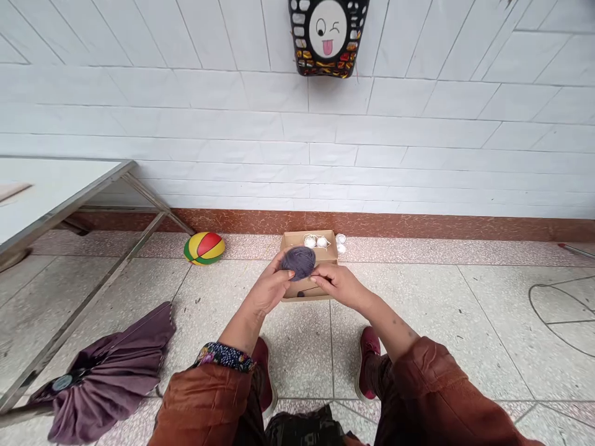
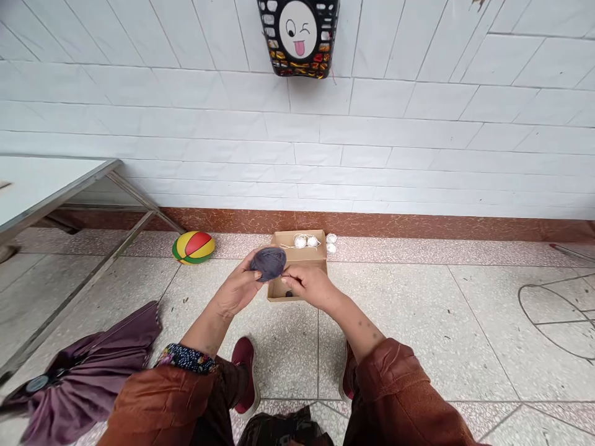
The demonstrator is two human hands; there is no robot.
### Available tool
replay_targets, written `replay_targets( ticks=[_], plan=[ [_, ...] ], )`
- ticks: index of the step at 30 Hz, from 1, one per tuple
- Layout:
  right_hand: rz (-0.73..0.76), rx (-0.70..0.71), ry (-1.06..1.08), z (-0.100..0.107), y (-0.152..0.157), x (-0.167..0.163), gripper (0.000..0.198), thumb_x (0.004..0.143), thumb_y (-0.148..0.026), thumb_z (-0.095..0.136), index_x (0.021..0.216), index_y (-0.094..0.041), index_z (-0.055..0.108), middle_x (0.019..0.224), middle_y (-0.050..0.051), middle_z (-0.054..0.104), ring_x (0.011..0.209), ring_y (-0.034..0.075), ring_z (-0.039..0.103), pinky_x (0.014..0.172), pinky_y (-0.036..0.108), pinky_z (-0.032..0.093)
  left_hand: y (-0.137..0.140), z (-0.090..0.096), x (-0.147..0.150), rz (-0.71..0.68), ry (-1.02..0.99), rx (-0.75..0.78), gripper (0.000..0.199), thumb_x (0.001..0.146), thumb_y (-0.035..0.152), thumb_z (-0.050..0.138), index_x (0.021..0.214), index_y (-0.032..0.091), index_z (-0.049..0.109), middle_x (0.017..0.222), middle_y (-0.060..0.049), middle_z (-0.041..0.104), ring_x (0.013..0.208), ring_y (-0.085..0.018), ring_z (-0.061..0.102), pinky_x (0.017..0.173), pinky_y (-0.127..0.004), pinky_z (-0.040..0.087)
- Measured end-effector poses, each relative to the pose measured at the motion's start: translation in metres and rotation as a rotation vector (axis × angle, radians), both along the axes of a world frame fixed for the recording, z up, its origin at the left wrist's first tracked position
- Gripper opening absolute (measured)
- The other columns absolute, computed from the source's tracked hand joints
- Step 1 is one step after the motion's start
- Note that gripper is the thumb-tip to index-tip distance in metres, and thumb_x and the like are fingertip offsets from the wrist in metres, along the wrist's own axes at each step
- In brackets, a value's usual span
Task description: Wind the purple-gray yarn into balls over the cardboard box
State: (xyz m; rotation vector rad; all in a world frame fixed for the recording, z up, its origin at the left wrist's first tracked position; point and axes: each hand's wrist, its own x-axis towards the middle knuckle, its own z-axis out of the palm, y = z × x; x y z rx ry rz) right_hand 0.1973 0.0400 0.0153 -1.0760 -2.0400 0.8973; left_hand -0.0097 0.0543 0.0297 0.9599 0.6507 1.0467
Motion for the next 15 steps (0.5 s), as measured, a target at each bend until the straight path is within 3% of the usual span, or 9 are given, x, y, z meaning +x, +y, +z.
replay_targets(
  ticks=[4, 9, 12, 15],
  plan=[
    [0.057, -0.048, 0.09, 0.012, -0.004, 0.008, 0.021, 0.099, -0.036, 0.058, 0.091, -0.021, 0.07, 0.081, 0.002, 0.068, 0.072, 0.015, 0.06, 0.069, 0.027, 0.046, 0.002, -0.001, 0.002, 0.084, 0.308, 0.168, 0.059, 0.07, 0.019, 0.071, 0.128, 0.023, 0.064, 0.133, -0.008, 0.063, 0.128, -0.031, 0.053, 0.116, -0.047, 0.032],
    [-0.055, 0.054, 0.194, 0.019, 0.003, 0.021, 0.025, 0.098, -0.043, 0.061, 0.088, -0.023, 0.073, 0.081, 0.003, 0.067, 0.078, 0.018, 0.061, 0.075, 0.032, 0.048, -0.002, -0.002, 0.0, -0.053, 0.544, 0.274, 0.077, 0.072, 0.02, 0.07, 0.145, 0.026, 0.051, 0.142, -0.008, 0.058, 0.132, -0.034, 0.049, 0.117, -0.052, 0.029],
    [-0.086, 0.077, 0.218, 0.018, 0.007, 0.022, 0.024, 0.097, -0.042, 0.062, 0.089, -0.024, 0.074, 0.081, 0.004, 0.067, 0.08, 0.019, 0.06, 0.077, 0.033, 0.048, -0.004, -0.003, 0.0, -0.196, 0.545, 0.289, 0.085, 0.074, 0.026, 0.072, 0.153, 0.028, 0.042, 0.15, -0.009, 0.052, 0.139, -0.037, 0.043, 0.119, -0.055, 0.026],
    [-0.109, 0.04, 0.238, 0.012, 0.01, 0.02, 0.023, 0.097, -0.041, 0.061, 0.087, -0.023, 0.072, 0.083, 0.003, 0.067, 0.082, 0.019, 0.06, 0.079, 0.033, 0.048, -0.007, -0.002, 0.003, -0.359, 0.373, 0.275, 0.089, 0.075, 0.033, 0.074, 0.156, 0.03, 0.036, 0.157, -0.01, 0.045, 0.145, -0.037, 0.037, 0.12, -0.055, 0.022]
  ],
)
